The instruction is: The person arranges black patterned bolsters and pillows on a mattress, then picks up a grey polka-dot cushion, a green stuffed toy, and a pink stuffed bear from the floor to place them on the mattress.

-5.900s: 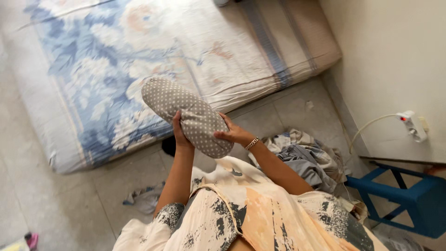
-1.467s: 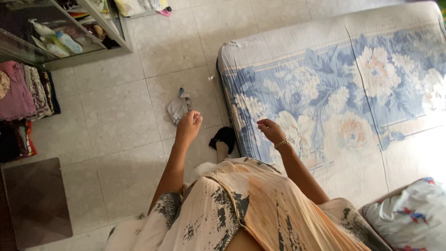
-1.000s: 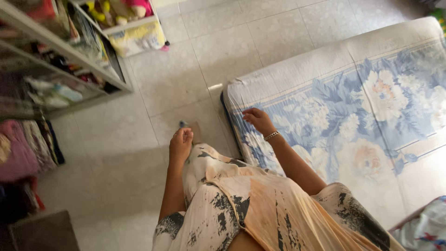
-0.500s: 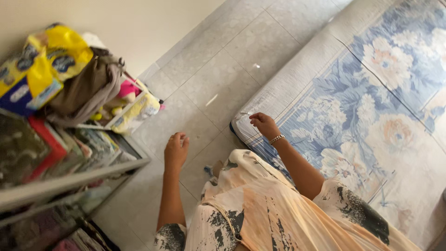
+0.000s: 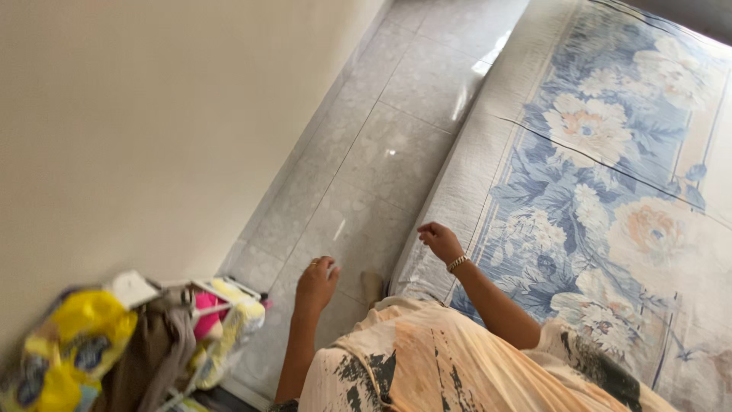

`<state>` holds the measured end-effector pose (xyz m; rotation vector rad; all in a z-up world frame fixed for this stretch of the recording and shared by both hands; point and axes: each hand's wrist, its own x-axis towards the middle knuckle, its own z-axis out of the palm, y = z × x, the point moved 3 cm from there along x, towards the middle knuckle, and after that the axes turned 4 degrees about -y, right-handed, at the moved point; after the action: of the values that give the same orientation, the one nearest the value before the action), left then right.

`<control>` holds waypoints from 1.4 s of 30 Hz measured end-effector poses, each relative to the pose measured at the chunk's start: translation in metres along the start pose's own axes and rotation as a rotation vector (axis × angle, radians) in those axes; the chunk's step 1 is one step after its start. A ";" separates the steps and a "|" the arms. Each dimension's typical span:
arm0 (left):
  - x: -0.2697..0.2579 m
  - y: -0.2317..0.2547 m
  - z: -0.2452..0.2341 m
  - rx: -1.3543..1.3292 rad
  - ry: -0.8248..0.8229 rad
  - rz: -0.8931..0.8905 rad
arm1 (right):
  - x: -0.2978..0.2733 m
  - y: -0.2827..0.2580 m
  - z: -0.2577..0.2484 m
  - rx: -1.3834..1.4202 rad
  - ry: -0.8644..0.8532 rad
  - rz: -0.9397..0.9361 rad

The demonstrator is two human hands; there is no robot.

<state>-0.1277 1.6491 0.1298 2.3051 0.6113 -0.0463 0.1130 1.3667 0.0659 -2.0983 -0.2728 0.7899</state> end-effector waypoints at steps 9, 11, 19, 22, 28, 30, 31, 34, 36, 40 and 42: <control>0.236 -0.026 -0.059 0.119 -0.127 -0.071 | 0.151 -0.140 -0.090 0.284 0.213 0.066; 0.287 -0.025 -0.067 0.168 -0.147 -0.037 | 0.192 -0.148 -0.100 0.311 0.249 0.066; 0.530 0.010 -0.118 0.270 -0.272 0.108 | 0.345 -0.135 -0.138 0.568 0.458 0.039; 0.620 0.040 -0.125 0.301 -0.311 0.263 | 0.382 -0.124 -0.143 0.628 0.523 0.141; 0.785 0.156 -0.093 0.314 -0.382 0.500 | 0.473 -0.131 -0.204 0.668 0.643 0.163; 0.825 0.195 -0.073 0.278 -0.415 0.553 | 0.495 -0.128 -0.228 0.619 0.668 0.178; 0.847 0.221 -0.059 0.269 -0.436 0.570 | 0.505 -0.126 -0.245 0.603 0.683 0.204; 0.907 0.286 -0.022 0.226 -0.502 0.572 | 0.546 -0.116 -0.300 0.586 0.702 0.247; 0.942 0.319 -0.002 0.201 -0.523 0.565 | 0.568 -0.105 -0.337 0.615 0.676 0.244; 1.025 0.377 0.032 0.207 -0.535 0.514 | 0.637 -0.093 -0.431 0.517 0.649 0.333; 1.064 0.390 0.038 0.214 -0.534 0.458 | 0.670 -0.100 -0.467 0.456 0.632 0.246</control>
<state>0.9922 1.8252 0.1357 2.4362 -0.2023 -0.5097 0.9334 1.4283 0.0542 -1.8424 0.4728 0.2514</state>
